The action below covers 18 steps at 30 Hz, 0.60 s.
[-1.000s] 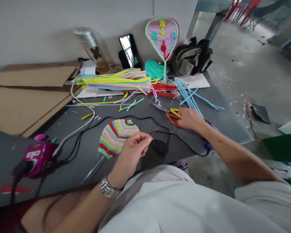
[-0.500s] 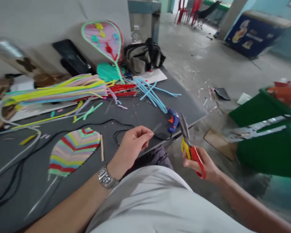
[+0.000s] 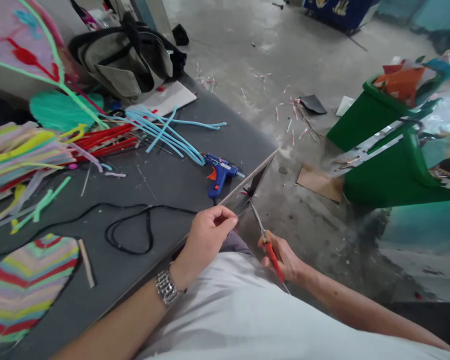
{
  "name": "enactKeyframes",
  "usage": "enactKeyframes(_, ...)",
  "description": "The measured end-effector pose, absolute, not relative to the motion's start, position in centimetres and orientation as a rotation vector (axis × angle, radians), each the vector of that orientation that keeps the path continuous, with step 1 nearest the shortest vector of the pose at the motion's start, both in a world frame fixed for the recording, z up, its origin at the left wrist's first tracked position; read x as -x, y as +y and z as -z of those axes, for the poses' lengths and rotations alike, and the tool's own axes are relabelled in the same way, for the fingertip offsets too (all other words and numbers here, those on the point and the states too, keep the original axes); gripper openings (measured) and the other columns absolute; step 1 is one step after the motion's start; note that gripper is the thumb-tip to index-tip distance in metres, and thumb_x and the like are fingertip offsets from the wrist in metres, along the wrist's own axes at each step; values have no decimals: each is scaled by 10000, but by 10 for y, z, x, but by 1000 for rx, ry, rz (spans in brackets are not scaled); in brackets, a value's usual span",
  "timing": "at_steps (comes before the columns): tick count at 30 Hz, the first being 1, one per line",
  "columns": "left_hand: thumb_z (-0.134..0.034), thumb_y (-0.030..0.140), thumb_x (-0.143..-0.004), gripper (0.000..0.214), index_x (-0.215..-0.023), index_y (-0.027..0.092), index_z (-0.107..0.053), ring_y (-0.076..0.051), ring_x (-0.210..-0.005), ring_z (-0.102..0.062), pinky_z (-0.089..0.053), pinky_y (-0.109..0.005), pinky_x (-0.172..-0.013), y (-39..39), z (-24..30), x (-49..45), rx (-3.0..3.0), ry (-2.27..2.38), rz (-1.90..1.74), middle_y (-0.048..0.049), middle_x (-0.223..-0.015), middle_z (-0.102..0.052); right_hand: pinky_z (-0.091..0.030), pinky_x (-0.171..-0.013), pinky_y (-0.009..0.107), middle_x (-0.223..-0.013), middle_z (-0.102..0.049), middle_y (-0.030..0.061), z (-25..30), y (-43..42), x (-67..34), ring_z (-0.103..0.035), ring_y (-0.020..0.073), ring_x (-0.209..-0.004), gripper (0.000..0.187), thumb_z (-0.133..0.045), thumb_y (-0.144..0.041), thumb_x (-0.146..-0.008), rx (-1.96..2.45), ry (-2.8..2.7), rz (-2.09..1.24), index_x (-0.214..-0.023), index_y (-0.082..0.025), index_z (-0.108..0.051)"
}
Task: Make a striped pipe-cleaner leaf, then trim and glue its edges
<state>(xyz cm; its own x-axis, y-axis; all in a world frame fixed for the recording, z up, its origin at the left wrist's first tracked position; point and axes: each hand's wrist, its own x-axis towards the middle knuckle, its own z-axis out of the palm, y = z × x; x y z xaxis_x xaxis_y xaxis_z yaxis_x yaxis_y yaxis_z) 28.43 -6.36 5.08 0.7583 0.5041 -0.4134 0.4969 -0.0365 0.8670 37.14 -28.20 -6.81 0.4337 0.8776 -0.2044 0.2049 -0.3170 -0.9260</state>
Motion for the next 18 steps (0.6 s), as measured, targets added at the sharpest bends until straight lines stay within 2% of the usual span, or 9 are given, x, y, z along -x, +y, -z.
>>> enactKeyframes(6, -638, 352, -745, 189, -704, 179, -704, -132, -554, -510, -378, -248, -547, -69, -42, -290, -1711, 812, 1, 9, -599, -629, -356, -600, 260, -771, -462, -41, 69, -282, -374, -352, 118, -650, 716, -462, -910, -790, 1759, -951, -918, -940, -211, -513)
enactKeyframes(12, -640, 344, -747, 179, -682, 189, -701, -153, -588, -555, -395, -259, -579, -75, -36, -291, -1787, 759, 33, -3, -631, -680, -354, -604, 271, -767, -462, -31, 64, -277, -378, -354, 123, -649, 731, -409, -935, -788, 1729, -964, -904, -863, -212, -489)
enactKeyframes(18, -630, 311, -750, 161, -656, 195, -689, -155, -599, -570, -413, -254, -594, -79, -35, -293, -1807, 721, 14, 3, -621, -678, -346, -607, 267, -752, -471, -32, 70, -278, -377, -363, 121, -643, 674, -466, -890, -804, 1747, -923, -880, -790, -216, -457)
